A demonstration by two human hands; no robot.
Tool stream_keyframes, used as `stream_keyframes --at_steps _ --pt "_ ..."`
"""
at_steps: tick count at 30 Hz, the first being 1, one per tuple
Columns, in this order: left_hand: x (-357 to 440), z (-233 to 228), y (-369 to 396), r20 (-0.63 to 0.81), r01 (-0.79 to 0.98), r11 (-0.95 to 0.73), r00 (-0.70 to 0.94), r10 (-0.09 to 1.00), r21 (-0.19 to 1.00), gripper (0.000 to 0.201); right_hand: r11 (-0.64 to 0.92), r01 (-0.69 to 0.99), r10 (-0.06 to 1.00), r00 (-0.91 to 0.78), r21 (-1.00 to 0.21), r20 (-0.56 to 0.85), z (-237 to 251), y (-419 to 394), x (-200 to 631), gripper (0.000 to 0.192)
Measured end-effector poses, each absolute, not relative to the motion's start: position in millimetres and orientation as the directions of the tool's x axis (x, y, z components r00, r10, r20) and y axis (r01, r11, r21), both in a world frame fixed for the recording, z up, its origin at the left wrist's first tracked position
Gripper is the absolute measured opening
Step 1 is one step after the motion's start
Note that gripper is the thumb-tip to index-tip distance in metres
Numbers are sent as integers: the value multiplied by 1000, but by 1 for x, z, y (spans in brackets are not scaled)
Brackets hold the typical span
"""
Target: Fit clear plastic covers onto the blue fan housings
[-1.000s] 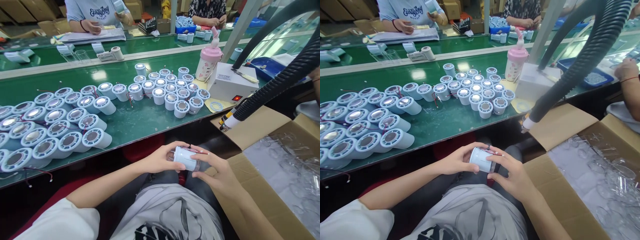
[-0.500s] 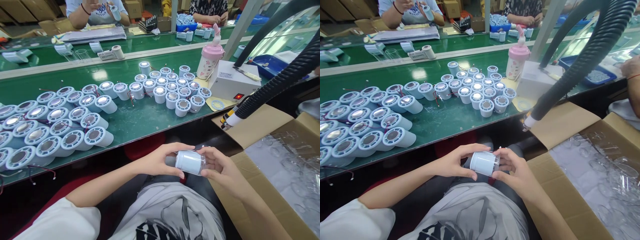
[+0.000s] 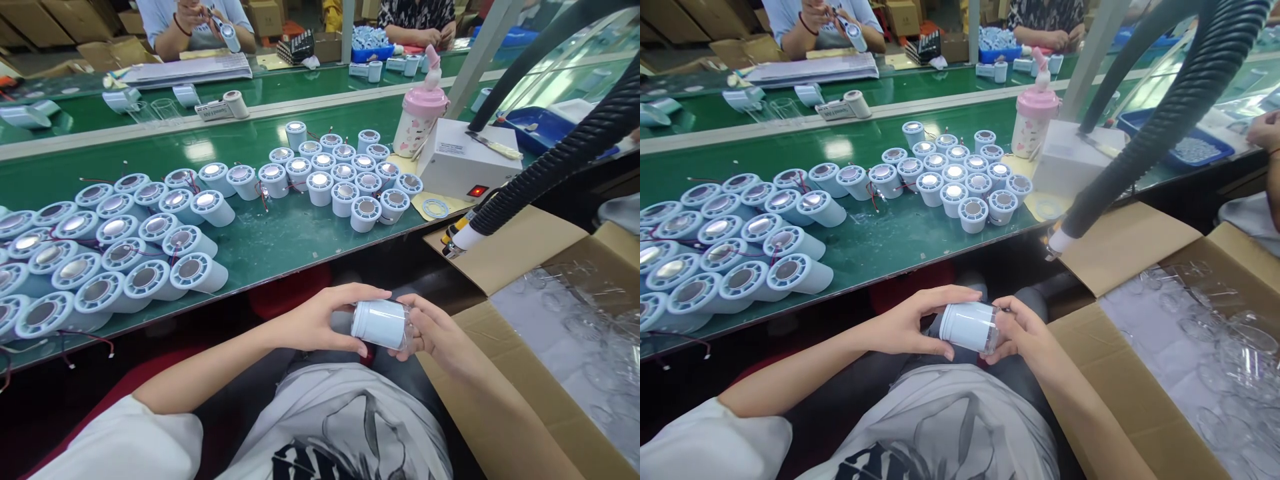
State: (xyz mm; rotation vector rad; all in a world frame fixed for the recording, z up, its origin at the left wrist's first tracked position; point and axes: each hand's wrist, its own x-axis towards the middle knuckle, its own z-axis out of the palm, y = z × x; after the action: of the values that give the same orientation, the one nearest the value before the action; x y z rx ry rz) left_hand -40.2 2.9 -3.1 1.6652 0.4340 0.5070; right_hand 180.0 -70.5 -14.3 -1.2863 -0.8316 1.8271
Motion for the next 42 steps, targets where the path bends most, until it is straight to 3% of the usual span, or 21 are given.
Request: stream_keyframes --at_steps 7,14,19,22,24,26,28,30,33,34,36,38,39,42 --pt "-40 -4 4 145 -48 -191 834 533 980 70 -621 -260 782 -268 -739 -563 -13 -68 171 57" --pt "-39 -5 0 161 -69 -188 828 538 980 69 -775 -249 625 -437 -581 -647 -9 -68 170 62" --pt "-37 0 -5 89 28 -190 811 579 981 59 -746 -174 650 -403 -643 -645 -8 -71 173 65" --pt "-38 2 -5 40 66 -152 797 603 986 60 -565 -58 809 -236 -823 -539 -11 -78 175 40" --pt "-39 2 -6 16 69 -116 796 605 991 62 -337 93 934 -92 -937 -345 -13 -84 176 18" --pt "-40 3 -7 5 68 -99 800 600 993 63 -76 270 996 -28 -960 -87 -14 -89 177 26" --pt "-40 4 -8 1 70 -96 801 599 993 64 179 401 984 -90 -898 155 -15 -92 178 43" --pt "-39 6 -9 -14 76 -79 802 598 994 64 426 471 905 -237 -773 354 -16 -91 180 60" --pt "-39 9 -9 -65 89 -13 814 577 996 66 654 474 757 -414 -590 506 -18 -88 183 73" --pt "-39 10 -9 -82 94 7 824 560 996 67 661 455 750 -429 -596 504 -18 -87 184 72" --pt "-40 12 -7 -66 86 -13 846 529 996 70 542 371 829 -386 -754 405 -20 -87 185 65" --pt "-41 13 -5 0 50 -85 861 508 995 74 260 171 935 -290 -951 203 -20 -88 184 54" --pt "-42 13 -4 24 33 -105 865 501 994 74 101 42 961 -262 -994 87 -20 -89 183 48" --pt "-44 12 -3 -21 29 -9 876 482 1000 72 -199 -230 955 -264 -953 -136 -20 -91 181 39"
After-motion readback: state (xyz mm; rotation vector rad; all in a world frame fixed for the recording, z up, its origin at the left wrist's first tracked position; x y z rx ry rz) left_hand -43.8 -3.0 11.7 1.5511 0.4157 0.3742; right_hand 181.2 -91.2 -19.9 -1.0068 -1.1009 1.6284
